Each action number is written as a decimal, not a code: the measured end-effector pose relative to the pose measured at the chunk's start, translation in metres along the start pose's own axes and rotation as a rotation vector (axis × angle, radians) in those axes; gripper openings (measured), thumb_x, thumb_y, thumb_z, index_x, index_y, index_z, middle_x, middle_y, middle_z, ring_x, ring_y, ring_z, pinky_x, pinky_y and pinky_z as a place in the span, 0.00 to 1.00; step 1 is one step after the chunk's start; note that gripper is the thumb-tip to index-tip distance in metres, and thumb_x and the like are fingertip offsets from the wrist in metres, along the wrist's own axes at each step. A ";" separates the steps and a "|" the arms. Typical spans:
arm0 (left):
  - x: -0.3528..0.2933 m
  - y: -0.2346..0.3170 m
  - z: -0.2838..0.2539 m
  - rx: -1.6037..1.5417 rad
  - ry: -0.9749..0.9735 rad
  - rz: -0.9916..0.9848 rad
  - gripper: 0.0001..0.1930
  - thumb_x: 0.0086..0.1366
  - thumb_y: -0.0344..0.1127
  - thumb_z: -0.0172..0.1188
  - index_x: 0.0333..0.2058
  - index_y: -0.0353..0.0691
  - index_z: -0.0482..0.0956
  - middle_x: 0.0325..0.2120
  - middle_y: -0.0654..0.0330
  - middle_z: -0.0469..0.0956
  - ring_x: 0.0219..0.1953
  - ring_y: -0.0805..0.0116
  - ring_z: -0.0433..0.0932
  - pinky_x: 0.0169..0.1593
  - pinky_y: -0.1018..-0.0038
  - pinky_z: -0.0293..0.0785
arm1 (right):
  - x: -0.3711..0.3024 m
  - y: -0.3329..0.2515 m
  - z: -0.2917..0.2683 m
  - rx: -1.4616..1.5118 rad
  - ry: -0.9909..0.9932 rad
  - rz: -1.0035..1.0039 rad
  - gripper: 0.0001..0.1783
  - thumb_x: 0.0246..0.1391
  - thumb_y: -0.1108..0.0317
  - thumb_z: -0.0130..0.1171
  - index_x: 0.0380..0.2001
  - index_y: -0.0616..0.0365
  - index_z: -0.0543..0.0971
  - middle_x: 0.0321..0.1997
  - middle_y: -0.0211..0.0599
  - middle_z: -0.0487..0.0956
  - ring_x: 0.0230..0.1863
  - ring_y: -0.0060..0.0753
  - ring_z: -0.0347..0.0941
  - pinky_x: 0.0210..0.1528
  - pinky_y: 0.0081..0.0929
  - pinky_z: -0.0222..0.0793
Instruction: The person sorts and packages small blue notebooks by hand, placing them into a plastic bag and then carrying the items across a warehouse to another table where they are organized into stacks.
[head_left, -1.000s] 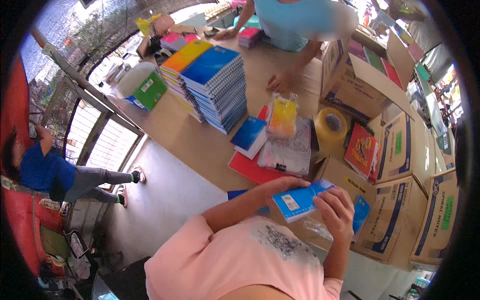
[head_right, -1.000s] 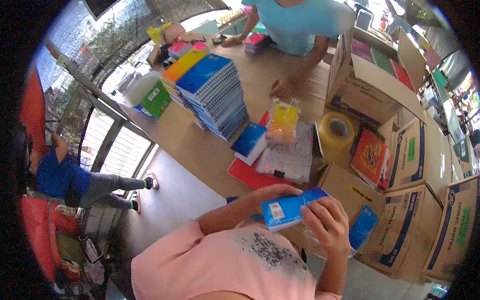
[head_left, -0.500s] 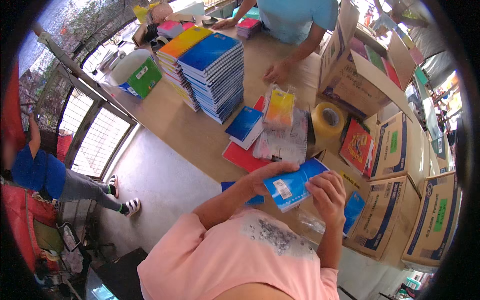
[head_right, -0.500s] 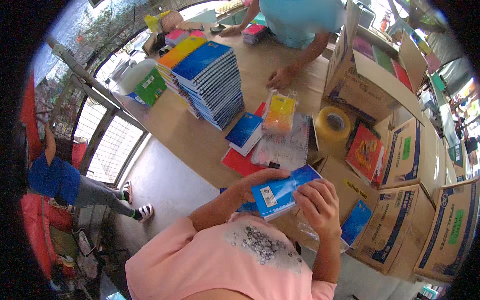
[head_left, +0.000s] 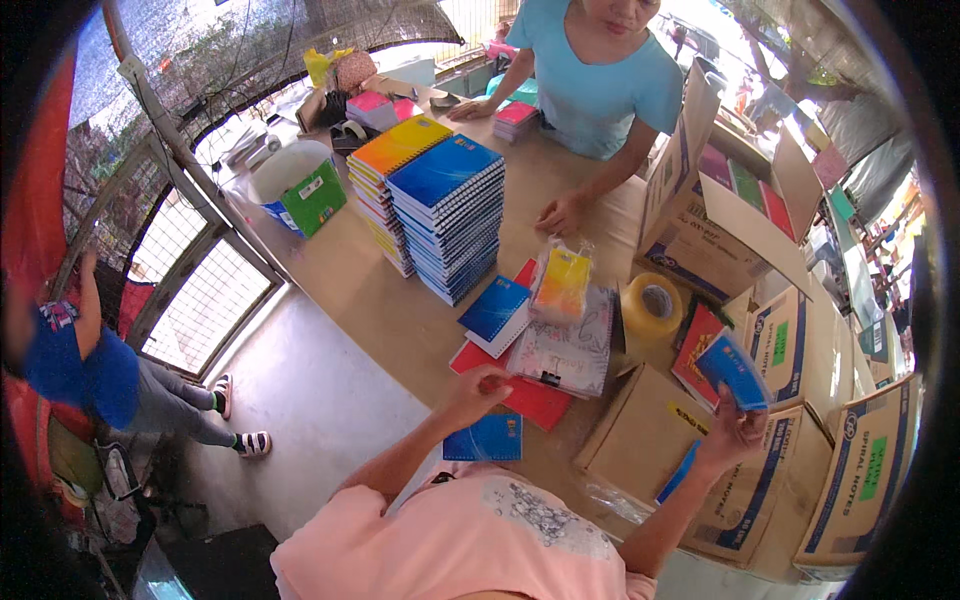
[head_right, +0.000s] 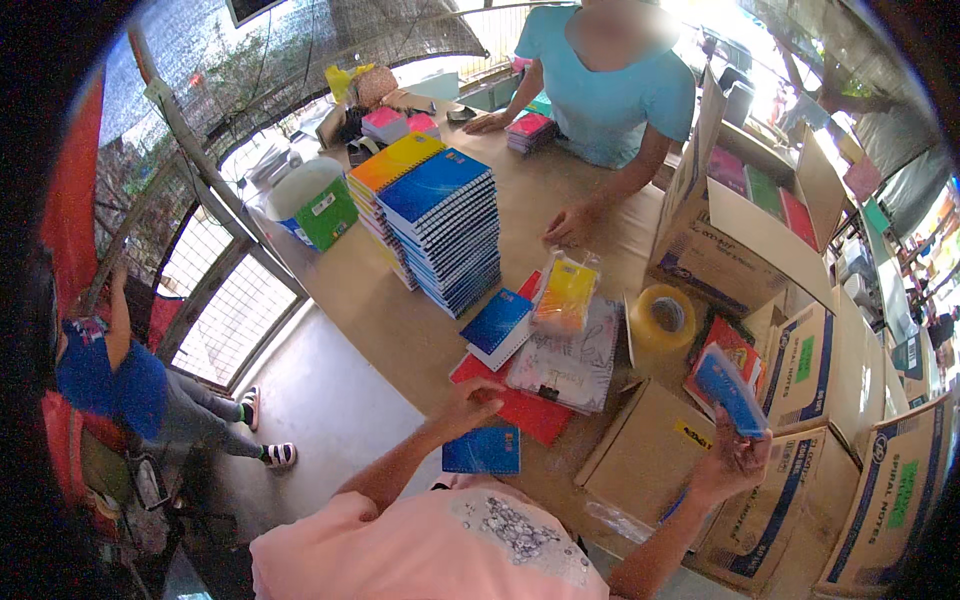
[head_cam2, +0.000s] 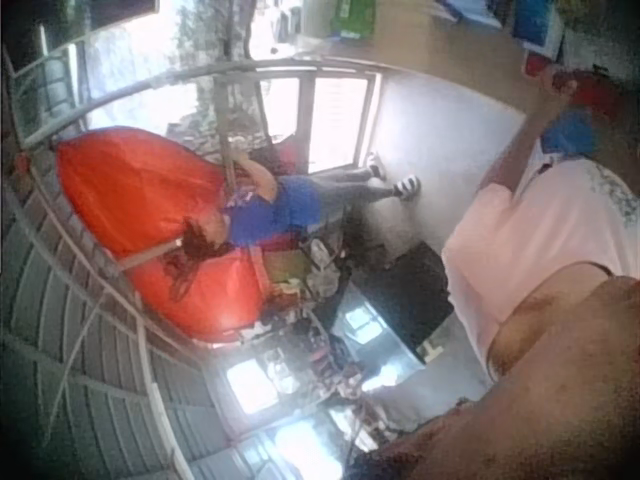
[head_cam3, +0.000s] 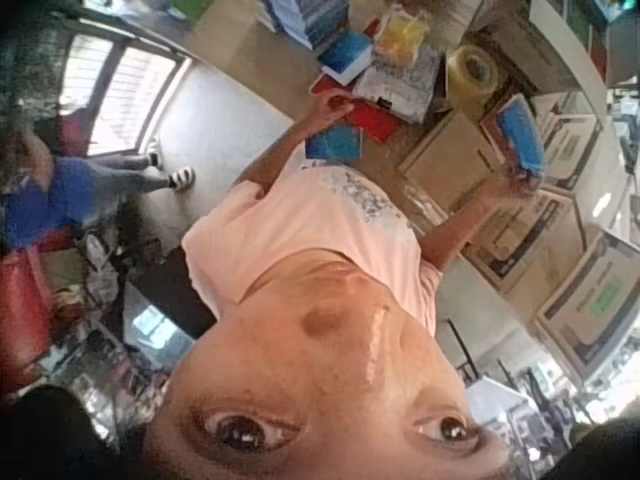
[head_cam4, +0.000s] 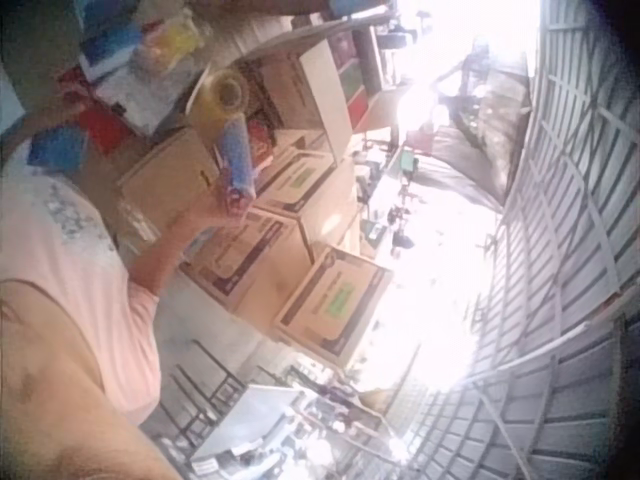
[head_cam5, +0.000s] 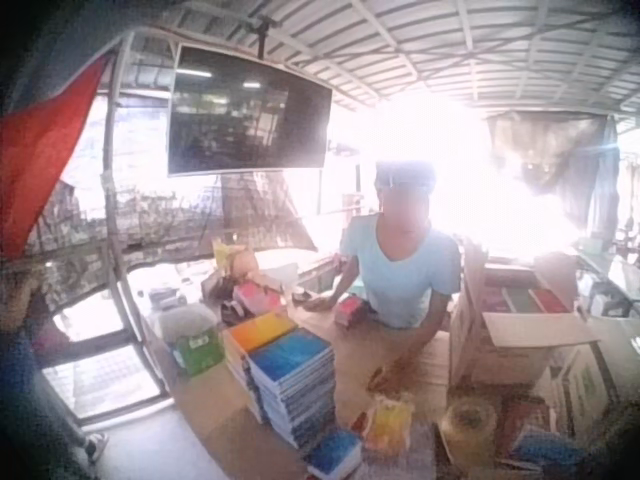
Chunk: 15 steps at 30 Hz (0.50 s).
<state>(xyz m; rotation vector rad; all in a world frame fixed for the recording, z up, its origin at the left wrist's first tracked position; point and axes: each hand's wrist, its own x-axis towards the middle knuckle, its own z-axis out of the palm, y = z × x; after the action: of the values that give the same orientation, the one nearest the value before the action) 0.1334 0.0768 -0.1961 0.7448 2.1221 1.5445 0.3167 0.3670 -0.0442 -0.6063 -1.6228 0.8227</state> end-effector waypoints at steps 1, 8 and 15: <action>-0.011 0.006 -0.009 0.039 0.018 -0.117 0.18 0.58 0.45 0.61 0.44 0.46 0.78 0.38 0.58 0.79 0.34 0.69 0.78 0.37 0.73 0.73 | 0.001 0.006 -0.006 0.003 0.002 0.007 0.17 0.39 0.80 0.69 0.36 0.63 0.77 0.35 0.36 0.79 0.38 0.26 0.73 0.42 0.22 0.70; -0.049 0.001 -0.027 0.511 -0.042 -0.055 0.30 0.46 0.51 0.69 0.47 0.43 0.76 0.45 0.50 0.75 0.51 0.50 0.70 0.55 0.59 0.65 | 0.002 0.009 -0.008 0.122 -0.064 0.143 0.17 0.41 0.81 0.67 0.38 0.63 0.78 0.38 0.32 0.78 0.40 0.25 0.72 0.45 0.27 0.69; -0.060 0.009 -0.044 0.223 0.127 -0.199 0.40 0.45 0.47 0.71 0.56 0.42 0.67 0.54 0.48 0.67 0.57 0.50 0.64 0.57 0.58 0.62 | -0.018 -0.024 0.062 0.143 -0.527 0.206 0.23 0.40 0.80 0.67 0.44 0.63 0.76 0.42 0.34 0.79 0.41 0.26 0.73 0.47 0.26 0.69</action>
<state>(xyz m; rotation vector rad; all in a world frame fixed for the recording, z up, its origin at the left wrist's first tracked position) 0.1546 0.0092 -0.1736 0.4974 2.4093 1.2968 0.2605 0.3267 -0.0426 -0.4819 -1.9702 1.3211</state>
